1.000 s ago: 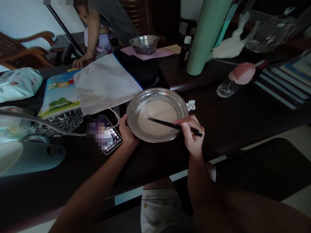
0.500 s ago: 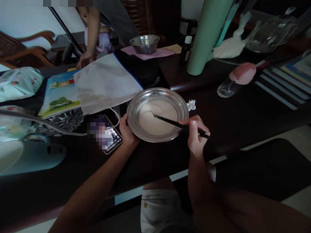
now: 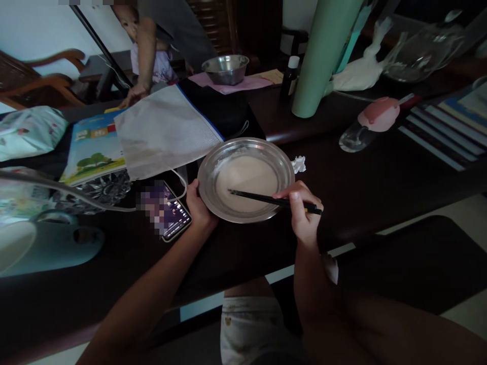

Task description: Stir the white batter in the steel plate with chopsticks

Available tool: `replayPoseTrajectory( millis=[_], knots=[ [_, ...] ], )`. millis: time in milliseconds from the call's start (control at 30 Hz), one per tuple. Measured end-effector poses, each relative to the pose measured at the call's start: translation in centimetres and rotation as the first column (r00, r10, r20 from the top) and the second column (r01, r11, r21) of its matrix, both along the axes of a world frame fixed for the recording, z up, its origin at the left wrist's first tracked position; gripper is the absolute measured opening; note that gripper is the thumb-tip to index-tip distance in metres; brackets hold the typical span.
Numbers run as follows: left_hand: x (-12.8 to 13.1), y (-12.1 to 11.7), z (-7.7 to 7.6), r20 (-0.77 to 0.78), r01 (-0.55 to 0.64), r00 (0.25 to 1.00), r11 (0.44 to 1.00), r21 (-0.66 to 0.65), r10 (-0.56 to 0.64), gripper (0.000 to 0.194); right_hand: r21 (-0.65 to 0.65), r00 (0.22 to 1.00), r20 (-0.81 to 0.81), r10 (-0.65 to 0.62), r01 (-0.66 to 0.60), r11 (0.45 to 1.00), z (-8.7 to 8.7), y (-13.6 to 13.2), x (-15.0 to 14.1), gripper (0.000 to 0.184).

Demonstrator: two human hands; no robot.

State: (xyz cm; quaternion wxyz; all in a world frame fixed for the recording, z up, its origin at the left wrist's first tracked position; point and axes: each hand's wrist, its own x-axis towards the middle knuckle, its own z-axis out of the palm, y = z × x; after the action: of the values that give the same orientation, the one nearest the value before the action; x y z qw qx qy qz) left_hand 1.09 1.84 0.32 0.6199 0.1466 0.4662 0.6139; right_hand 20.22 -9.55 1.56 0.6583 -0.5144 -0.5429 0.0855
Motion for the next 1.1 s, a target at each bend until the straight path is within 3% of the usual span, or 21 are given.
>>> replayPoseTrajectory(
  millis=[100, 200, 300, 400, 567, 767, 933, 1100],
  knots=[
    [0.0, 0.0, -0.2, -0.021, -0.003, 1.000, 1.000, 0.027, 0.004, 0.023, -0.015, 0.997, 0.070, -0.023, 0.024, 1.000, 0.1, 0.1, 0.0, 0.036],
    [0.0, 0.0, -0.4, -0.029, 0.003, 1.000, 0.999, 0.046, -0.001, 0.022, 0.017, 0.993, 0.034, -0.111, 0.111, 0.994, 0.0, 0.1, 0.0, 0.040],
    [0.1, 0.1, -0.4, -0.029, 0.005, 1.000, 0.998, 0.058, -0.003, 0.022, 0.043, 0.998, -0.017, -0.062, 0.063, 0.997, -0.2, 0.0, 0.0, 0.043],
    [0.1, 0.1, -0.3, -0.026, 0.005, 1.000, 0.999, 0.048, -0.003, 0.022, 0.011, 1.000, 0.030, 0.008, -0.008, 1.000, -0.1, 0.1, -0.1, 0.037],
    [0.1, 0.0, 0.1, -0.015, 0.001, 1.000, 1.000, 0.022, -0.001, 0.022, 0.051, 0.998, -0.010, -0.062, 0.063, 0.997, -0.1, 0.1, 0.0, 0.035],
    [0.2, -0.3, 0.8, 0.006, 0.001, 1.000, 1.000, 0.013, -0.001, 0.019, 0.002, 0.999, 0.047, 0.007, -0.007, 1.000, 0.0, 0.0, -0.1, 0.036],
    [0.2, -0.2, 0.6, 0.002, 0.003, 1.000, 1.000, 0.009, -0.003, 0.021, 0.038, 0.997, -0.005, -0.077, 0.077, 0.996, 0.0, -0.1, -0.1, 0.040],
    [0.2, -0.1, 0.1, -0.010, 0.008, 1.000, 0.999, 0.040, -0.008, 0.021, -0.006, 0.999, 0.039, -0.006, 0.006, 1.000, 0.0, 0.0, -0.1, 0.038]
  ],
)
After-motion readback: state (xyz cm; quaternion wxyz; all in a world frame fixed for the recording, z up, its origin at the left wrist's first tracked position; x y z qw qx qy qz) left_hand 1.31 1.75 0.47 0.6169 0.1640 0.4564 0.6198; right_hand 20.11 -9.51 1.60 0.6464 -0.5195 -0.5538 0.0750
